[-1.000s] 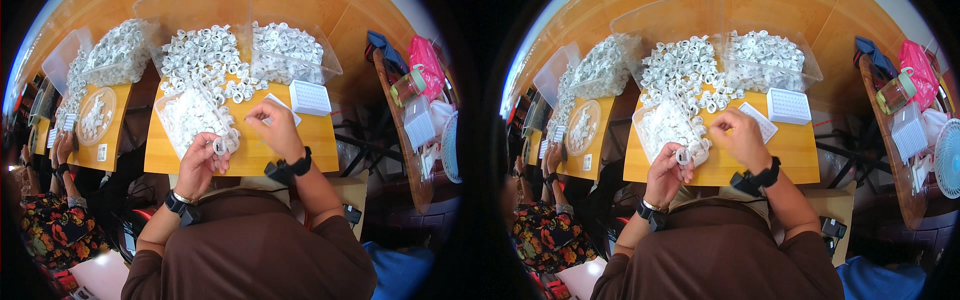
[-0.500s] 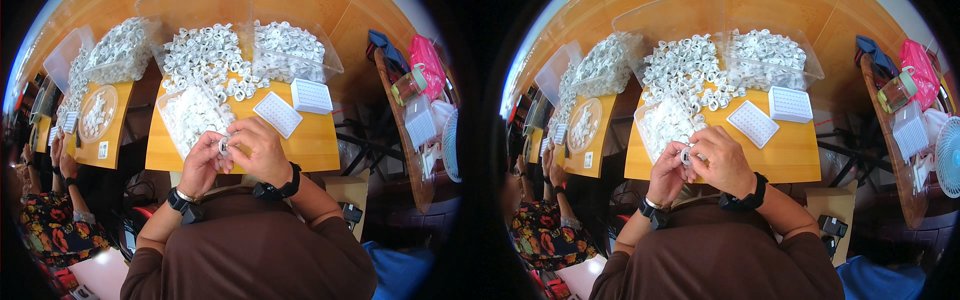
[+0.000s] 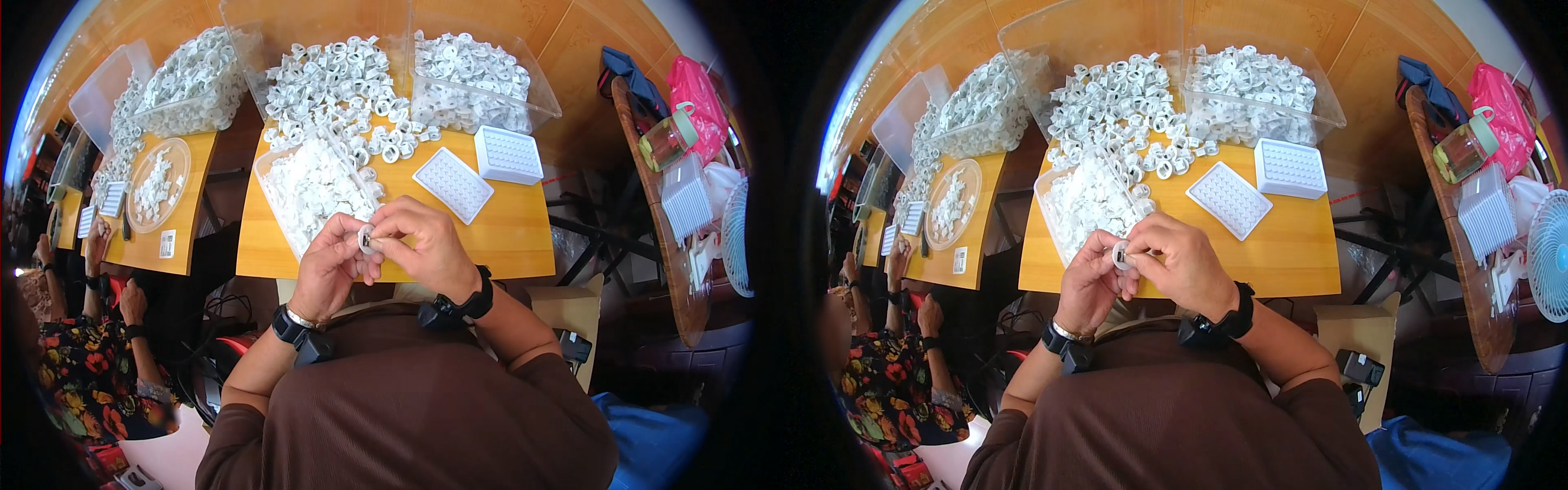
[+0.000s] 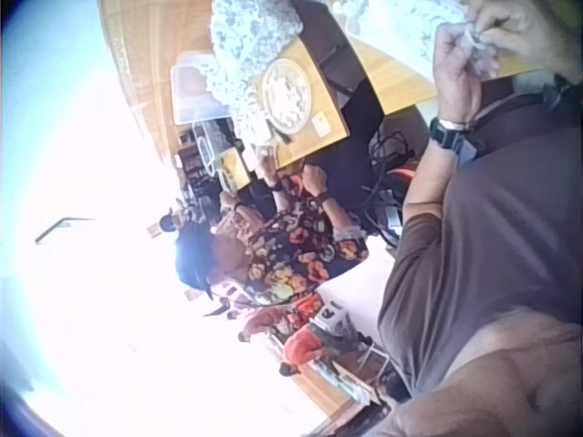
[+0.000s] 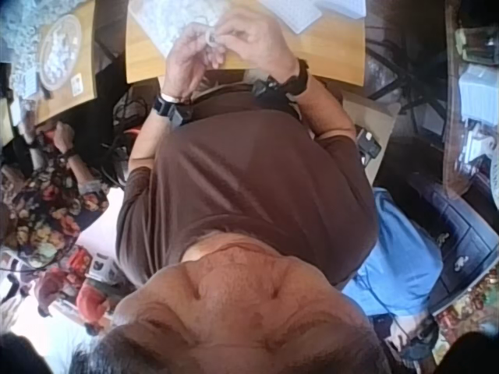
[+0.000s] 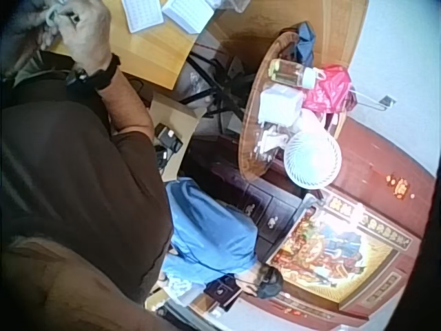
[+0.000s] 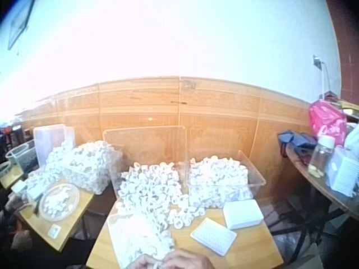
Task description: The person assembles components by hand, inserting small batteries into white plastic housings and placing the finished units into a tray. They repeat this process until the tray is full, then stack the tray with others and set them aside.
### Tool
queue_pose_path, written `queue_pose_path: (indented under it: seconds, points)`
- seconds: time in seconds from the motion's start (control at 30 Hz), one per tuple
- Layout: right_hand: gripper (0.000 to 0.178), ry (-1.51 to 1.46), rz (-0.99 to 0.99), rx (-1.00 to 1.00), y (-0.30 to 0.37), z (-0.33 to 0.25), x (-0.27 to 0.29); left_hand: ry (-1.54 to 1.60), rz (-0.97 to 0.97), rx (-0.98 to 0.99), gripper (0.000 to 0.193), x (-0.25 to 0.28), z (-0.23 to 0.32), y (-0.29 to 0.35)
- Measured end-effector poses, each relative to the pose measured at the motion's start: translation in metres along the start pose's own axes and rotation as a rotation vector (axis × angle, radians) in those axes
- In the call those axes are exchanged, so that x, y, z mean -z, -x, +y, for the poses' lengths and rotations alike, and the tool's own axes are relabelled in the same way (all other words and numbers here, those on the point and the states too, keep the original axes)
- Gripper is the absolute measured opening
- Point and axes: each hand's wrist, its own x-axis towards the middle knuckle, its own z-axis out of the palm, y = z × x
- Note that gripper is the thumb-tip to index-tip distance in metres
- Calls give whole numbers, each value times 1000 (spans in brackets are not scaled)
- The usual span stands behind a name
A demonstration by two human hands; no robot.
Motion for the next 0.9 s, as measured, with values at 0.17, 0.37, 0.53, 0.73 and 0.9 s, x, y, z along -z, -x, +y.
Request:
queue_pose_path:
  seconds: [0.17,0.37,0.53,0.73,0.9]
  points:
    - [13,-576,-81,-456,3,4,2,-90,3,-17,19,-5,0,-1]
    - [14,-525,-110,-447,8,-3,18,-176,-91,79,23,-5,3,0]
    - [11,-270,-87,-527,20,5,41,-282,24,28,41,-9,9,1]
    - [9,-23,-22,-556,40,40,36,-342,88,-224,34,-6,32,8]
    - [11,200,8,-513,42,50,27,-494,-9,-815,29,-26,70,20]
